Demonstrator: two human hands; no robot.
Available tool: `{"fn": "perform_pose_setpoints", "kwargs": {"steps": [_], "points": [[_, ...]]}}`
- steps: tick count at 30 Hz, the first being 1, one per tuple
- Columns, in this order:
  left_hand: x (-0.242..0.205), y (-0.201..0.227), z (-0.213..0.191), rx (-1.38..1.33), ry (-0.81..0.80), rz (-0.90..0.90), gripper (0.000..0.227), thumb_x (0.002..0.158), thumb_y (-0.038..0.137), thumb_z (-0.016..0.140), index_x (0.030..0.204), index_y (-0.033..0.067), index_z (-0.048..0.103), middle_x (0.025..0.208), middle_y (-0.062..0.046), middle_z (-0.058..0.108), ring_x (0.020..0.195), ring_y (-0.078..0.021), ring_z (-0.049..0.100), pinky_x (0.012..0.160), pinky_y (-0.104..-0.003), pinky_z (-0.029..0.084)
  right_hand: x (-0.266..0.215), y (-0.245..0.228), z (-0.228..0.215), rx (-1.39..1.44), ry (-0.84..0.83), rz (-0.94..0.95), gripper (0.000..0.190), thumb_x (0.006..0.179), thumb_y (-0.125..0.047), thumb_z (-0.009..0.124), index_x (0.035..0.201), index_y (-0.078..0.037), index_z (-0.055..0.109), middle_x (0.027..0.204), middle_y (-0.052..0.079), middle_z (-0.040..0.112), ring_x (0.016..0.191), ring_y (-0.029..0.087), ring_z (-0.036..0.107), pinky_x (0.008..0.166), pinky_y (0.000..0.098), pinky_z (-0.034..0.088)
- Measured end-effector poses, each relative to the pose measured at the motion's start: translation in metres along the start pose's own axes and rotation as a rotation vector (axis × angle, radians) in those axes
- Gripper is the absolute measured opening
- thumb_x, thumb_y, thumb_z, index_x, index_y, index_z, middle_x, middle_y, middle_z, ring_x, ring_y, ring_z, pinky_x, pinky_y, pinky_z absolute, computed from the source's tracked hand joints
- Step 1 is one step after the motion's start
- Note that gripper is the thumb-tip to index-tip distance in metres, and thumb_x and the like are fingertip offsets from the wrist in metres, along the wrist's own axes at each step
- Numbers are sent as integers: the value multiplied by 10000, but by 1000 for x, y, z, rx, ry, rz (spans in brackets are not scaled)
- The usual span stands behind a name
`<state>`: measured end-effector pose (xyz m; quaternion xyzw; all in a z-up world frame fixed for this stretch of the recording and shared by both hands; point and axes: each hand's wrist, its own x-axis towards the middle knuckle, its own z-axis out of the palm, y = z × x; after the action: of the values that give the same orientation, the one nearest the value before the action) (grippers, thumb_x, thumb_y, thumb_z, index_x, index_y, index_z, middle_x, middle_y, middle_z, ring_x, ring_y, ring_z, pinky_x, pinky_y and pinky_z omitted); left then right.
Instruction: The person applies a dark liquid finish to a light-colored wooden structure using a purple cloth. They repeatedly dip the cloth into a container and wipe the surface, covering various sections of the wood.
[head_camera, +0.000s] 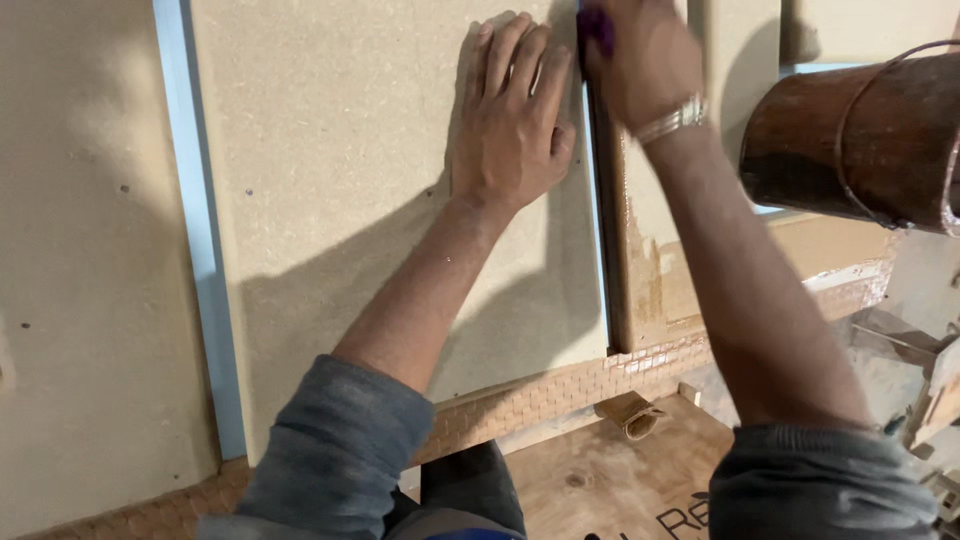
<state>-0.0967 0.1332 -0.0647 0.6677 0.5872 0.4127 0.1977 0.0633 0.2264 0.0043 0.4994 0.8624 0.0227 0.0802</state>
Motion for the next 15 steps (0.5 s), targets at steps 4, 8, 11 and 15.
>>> {"fn": "perform_pose_setpoints", "kwargs": {"steps": [4,8,11,15], "points": [[17,-16,2,2,-36,53,544,837,154,708,1350,16,587,1451,-187,509,1462,-357,358,1283,-581,187,-113,-44,-19,17,-137,246,414,957,-204,731,1364,-203,658,1050,218,611,764,367,674,553,468,557],[56,-53,16,8,-9,126,509,917,164,711,1389,23,579,1469,-195,495,1445,-365,375,1274,-578,238,-194,-87,-44,47,-78,325,449,886,-144,743,1327,-144,659,1044,151,616,776,284,673,567,381,577],[76,-66,17,-14,14,119,526,927,151,711,1413,12,565,1485,-190,495,1458,-355,371,1267,-546,271,-175,-79,-35,91,-42,331,380,881,-160,762,1252,-153,680,1037,142,623,788,284,678,576,377,583],[82,-65,6,23,-14,61,527,879,171,737,1358,27,573,1470,-186,503,1471,-364,341,1274,-537,235,-50,-25,2,-44,-38,224,353,905,-255,795,1235,-173,699,1044,173,608,782,351,676,572,486,539]]}}
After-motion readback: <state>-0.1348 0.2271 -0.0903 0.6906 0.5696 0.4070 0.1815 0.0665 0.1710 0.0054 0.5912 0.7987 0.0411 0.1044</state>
